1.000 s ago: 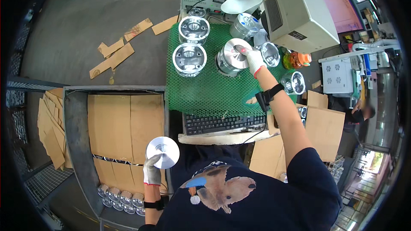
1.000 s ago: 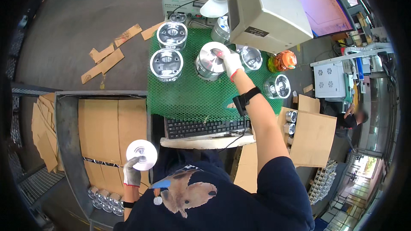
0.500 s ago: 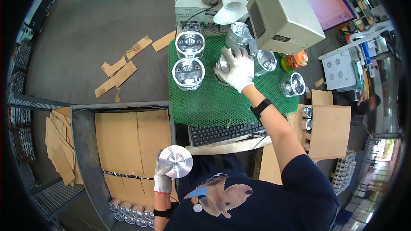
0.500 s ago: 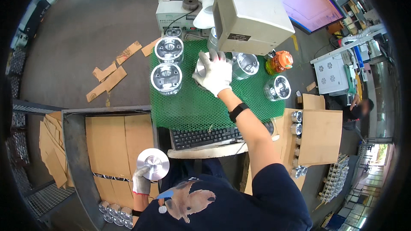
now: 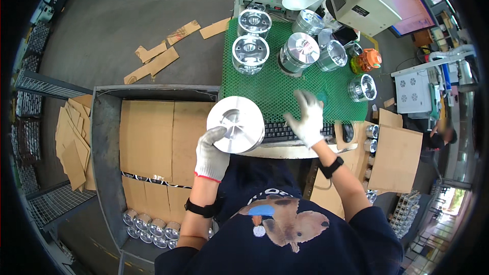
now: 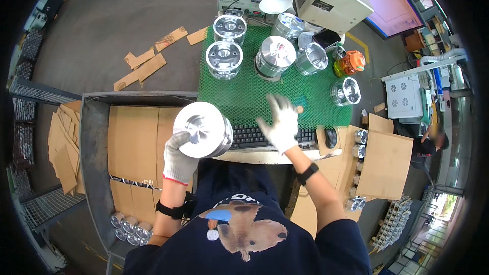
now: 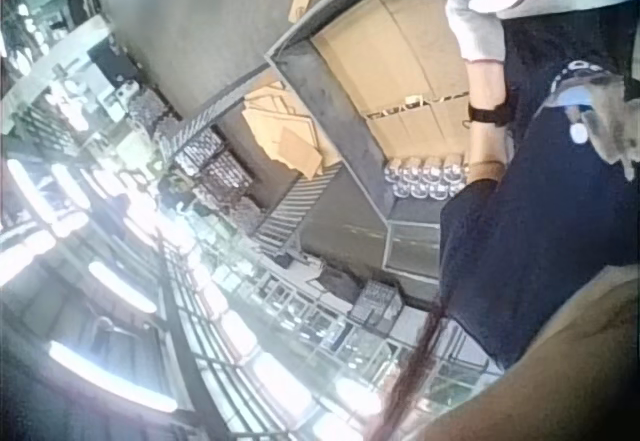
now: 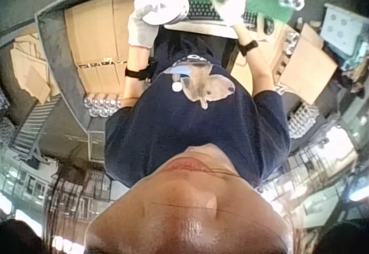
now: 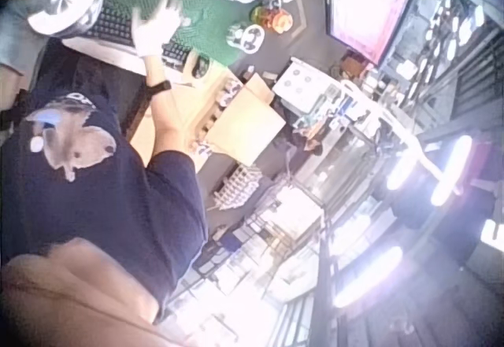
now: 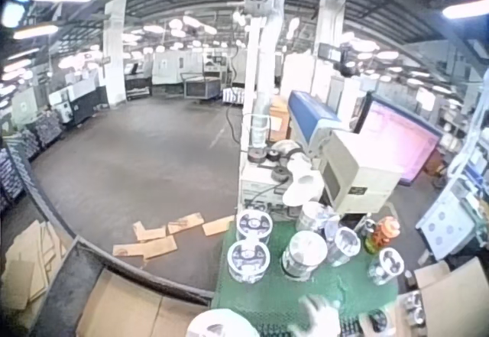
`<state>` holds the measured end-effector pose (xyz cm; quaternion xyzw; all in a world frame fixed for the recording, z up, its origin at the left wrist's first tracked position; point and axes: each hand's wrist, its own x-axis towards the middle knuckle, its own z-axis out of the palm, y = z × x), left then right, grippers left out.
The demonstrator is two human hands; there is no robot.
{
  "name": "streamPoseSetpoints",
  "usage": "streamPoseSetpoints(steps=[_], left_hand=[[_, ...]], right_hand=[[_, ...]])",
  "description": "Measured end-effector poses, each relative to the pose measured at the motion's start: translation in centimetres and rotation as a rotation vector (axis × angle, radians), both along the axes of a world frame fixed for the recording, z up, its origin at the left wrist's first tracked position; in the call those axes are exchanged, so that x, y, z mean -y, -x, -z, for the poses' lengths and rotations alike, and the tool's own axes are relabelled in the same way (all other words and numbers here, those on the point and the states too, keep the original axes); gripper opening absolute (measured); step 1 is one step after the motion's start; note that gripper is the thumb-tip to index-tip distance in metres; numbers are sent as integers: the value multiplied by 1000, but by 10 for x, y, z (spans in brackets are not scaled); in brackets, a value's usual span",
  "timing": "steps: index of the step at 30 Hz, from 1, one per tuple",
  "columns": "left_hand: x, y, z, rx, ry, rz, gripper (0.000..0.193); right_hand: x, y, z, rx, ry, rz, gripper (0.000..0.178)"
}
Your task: Inspecting and sorting metal pistons at a quality control workstation.
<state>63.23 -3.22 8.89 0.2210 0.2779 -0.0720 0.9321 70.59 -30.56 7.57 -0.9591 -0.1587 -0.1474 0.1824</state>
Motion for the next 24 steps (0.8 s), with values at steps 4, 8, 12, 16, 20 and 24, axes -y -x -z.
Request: streamPoseSetpoints(steps=[4, 8, 12, 16, 20, 24], left_hand=[[10, -6, -21, 33, 109, 30, 38], [16, -12, -40, -30, 287, 41, 43], [25, -20, -42, -65, 435, 41, 40], [35, -22, -28, -98, 402, 5, 49], [40, -22, -30, -129, 397, -51, 46], [42, -20, -26, -110, 326, -126, 46]], right_hand=[[13, 40, 26, -240, -116, 120, 52], [6, 47, 22, -528, -399, 152, 42], [-8, 55, 7, -738, -554, 172, 38], [-12, 62, -15, -865, -532, 223, 37], [-3, 57, -15, -997, -685, 177, 35], [-1, 44, -7, -1091, -857, 157, 34]])
